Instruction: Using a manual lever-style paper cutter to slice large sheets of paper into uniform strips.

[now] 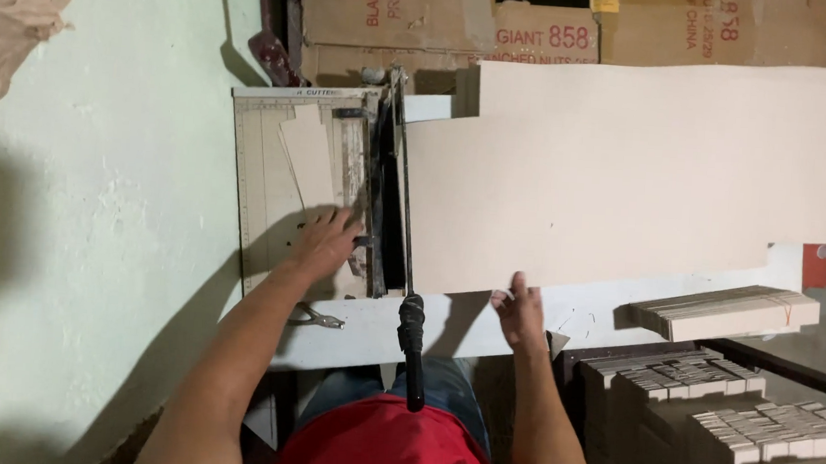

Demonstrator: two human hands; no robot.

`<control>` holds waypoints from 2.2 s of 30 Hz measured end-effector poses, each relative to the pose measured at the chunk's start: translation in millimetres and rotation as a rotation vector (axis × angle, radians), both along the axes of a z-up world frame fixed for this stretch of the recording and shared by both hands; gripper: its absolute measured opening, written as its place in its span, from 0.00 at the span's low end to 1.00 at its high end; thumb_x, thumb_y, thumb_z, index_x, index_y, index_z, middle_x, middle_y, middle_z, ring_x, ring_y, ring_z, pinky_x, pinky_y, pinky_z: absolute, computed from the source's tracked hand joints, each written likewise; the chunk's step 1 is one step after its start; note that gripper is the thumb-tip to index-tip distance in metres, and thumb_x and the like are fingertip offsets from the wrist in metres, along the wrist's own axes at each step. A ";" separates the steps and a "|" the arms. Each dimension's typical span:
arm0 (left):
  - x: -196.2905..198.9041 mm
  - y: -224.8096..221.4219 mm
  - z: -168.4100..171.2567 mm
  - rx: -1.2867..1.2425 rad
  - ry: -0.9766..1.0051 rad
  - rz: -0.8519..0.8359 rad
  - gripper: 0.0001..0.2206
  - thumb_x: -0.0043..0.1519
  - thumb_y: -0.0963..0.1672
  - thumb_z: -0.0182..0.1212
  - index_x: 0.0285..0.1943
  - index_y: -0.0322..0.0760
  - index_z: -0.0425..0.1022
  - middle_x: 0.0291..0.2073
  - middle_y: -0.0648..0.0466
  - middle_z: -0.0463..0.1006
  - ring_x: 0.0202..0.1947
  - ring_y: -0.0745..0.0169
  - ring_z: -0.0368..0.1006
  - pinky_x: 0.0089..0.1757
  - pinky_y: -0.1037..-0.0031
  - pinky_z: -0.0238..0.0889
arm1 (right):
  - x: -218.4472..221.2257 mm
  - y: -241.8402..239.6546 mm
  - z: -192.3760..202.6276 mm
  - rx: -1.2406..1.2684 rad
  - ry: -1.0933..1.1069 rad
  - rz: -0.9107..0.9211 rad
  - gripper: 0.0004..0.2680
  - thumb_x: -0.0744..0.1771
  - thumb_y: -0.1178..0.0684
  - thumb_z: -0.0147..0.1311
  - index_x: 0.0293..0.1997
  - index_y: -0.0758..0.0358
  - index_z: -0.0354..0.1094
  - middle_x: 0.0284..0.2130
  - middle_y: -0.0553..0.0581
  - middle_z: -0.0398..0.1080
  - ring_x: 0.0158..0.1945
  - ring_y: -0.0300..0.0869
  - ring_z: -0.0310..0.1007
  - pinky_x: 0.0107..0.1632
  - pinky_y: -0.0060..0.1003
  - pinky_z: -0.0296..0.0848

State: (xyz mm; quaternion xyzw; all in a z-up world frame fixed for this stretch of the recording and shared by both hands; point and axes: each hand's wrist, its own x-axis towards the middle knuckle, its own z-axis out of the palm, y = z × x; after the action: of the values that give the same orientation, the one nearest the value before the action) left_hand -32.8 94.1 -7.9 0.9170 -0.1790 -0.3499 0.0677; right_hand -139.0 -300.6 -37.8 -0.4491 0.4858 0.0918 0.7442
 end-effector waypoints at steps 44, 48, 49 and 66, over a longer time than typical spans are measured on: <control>-14.8 -71.8 -114.2 0.443 -0.516 -0.680 0.27 0.68 0.53 0.54 0.71 0.52 0.45 0.70 0.56 0.42 0.70 0.55 0.41 0.67 0.54 0.35 | 5.6 96.2 104.3 -0.262 0.180 0.913 0.25 0.68 0.31 0.47 0.72 0.43 0.53 0.37 0.69 0.78 0.38 0.60 0.81 0.42 0.51 0.79; -32.3 -47.5 72.2 0.503 -1.140 -0.910 0.11 0.69 0.47 0.53 0.32 0.49 0.64 0.32 0.64 0.66 0.38 0.65 0.63 0.48 0.67 0.57 | -10.5 23.7 -11.5 -0.092 0.243 0.086 0.37 0.68 0.33 0.57 0.79 0.51 0.27 0.62 0.76 0.61 0.57 0.71 0.69 0.59 0.67 0.68; -25.4 -35.7 20.5 0.503 -1.141 -0.918 0.11 0.69 0.47 0.53 0.32 0.49 0.64 0.32 0.64 0.66 0.38 0.65 0.63 0.48 0.67 0.57 | -3.6 17.2 -8.8 -0.087 0.242 0.079 0.37 0.68 0.33 0.57 0.79 0.51 0.27 0.62 0.76 0.61 0.57 0.71 0.69 0.59 0.67 0.68; 21.0 -55.5 20.6 -0.133 0.000 0.157 0.41 0.62 0.54 0.62 0.82 0.54 0.39 0.76 0.37 0.39 0.75 0.30 0.33 0.65 0.39 0.40 | 5.9 40.1 4.3 -0.222 0.091 0.364 0.14 0.71 0.43 0.53 0.57 0.62 0.65 0.48 0.61 0.75 0.47 0.52 0.79 0.53 0.56 0.79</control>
State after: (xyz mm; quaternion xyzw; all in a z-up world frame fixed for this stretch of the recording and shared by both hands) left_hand -11.7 38.5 12.7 0.9217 -0.1297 -0.3308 0.1557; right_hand -133.1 -260.5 -33.5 -0.6040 0.4372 0.1908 0.6385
